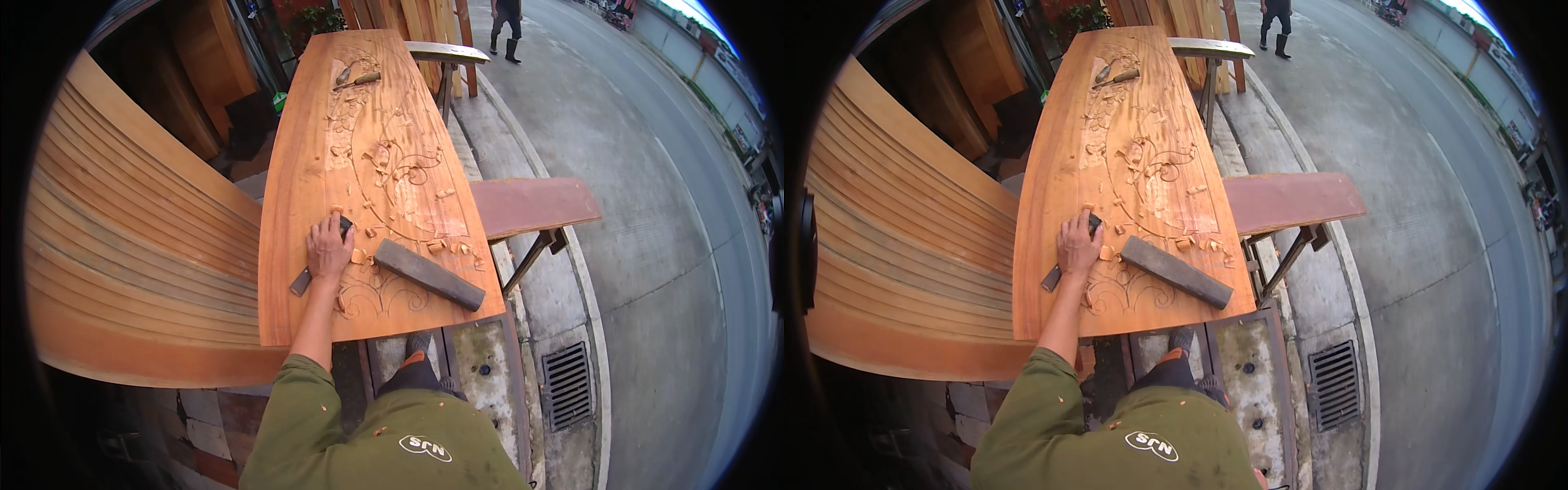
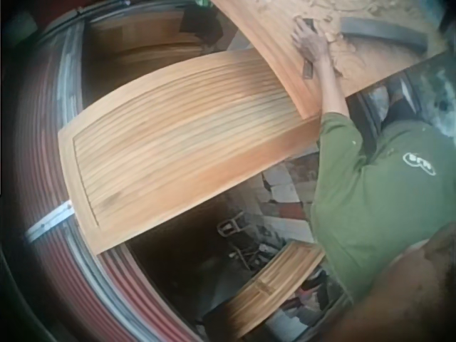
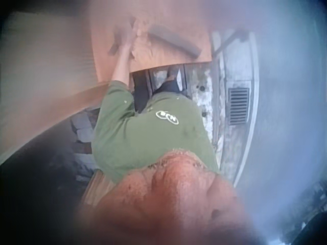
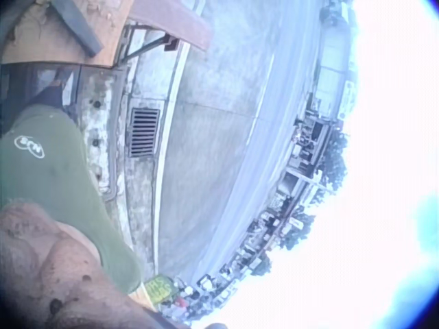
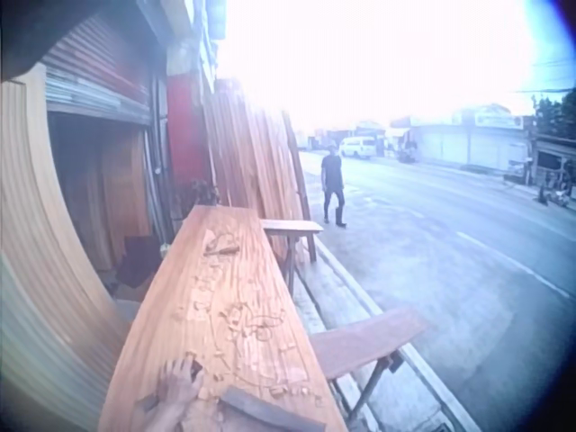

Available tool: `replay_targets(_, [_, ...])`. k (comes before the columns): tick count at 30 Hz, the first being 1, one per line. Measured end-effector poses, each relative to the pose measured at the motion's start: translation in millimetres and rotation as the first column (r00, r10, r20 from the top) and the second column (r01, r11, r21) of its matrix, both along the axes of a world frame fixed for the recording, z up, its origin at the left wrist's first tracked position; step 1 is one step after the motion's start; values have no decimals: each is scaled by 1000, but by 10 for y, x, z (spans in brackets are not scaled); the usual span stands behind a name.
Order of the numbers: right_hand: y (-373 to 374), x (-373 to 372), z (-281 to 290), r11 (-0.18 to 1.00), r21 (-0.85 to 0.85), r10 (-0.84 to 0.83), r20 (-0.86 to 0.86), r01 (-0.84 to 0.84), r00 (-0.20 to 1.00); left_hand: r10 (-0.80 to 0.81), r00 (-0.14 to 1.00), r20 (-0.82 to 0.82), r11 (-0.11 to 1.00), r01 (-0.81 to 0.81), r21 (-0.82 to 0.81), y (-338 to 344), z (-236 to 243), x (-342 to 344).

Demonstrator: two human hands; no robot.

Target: The person carves a floral pattern into a wooden panel using a chisel and a mallet. They strike the chisel with the mallet to remove wood shavings along the outlined design, then clear the shavings by hand.

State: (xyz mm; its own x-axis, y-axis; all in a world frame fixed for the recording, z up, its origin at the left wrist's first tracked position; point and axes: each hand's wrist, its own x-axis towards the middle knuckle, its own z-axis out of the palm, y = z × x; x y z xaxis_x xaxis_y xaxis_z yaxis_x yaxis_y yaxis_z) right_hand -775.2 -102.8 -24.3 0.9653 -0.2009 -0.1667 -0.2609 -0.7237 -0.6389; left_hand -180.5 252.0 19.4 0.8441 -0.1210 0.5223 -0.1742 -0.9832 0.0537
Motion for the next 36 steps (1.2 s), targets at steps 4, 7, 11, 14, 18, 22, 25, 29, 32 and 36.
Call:
replay_targets(4, [30, 91, -19, 1000, 6, 4, 13, -4, 1000, 11, 1000, -29, 1000, -11, -7, -52, 54, -15])
replay_targets(7, [59, 172, -52, 1000, 11, 6, 31, -6, 1000, -12, 1000, 8, 999, 12, -34, -11, 35, 32])
replay_targets(11, [98, 159, -68, 1000, 16, -5, 38, 4, 999, -11, 1000, 10, 999, 11, -45, -4, 11, 26])
replay_targets(14, [121, 146, -91, 1000, 17, -16, 44, 16, 999, 7, 1000, -21, 999, -8, -42, -46, 9, 23])
replay_targets(18, [175, 99, -122, 999, 27, -35, 39, 34, 999, 26, 999, -36, 999, -27, -29, -17, 9, 15])
replay_targets(22, [253, 21, -142, 998, 41, -58, 34, 57, 998, 15, 999, -28, 999, -16, -37, -13, 19, 17])
replay_targets(25, [318, -36, -139, 996, 41, -75, 26, 74, 997, 20, 998, -53, 999, -22, -28, -19, 24, 16])
replay_targets(29, [399, -159, -137, 994, 38, -105, 20, 105, 994, -9, 1000, -19, 1000, 8, -29, -12, 30, 32])
replay_targets(32, [473, -266, -138, 992, 28, -122, 16, 121, 992, -15, 1000, -13, 1000, 15, -25, 9, 34, 36])
replay_targets(36, [552, -358, -125, 989, 11, -150, 6, 150, 989, -15, 1000, -21, 1000, 14, -22, -26, 33, 23])
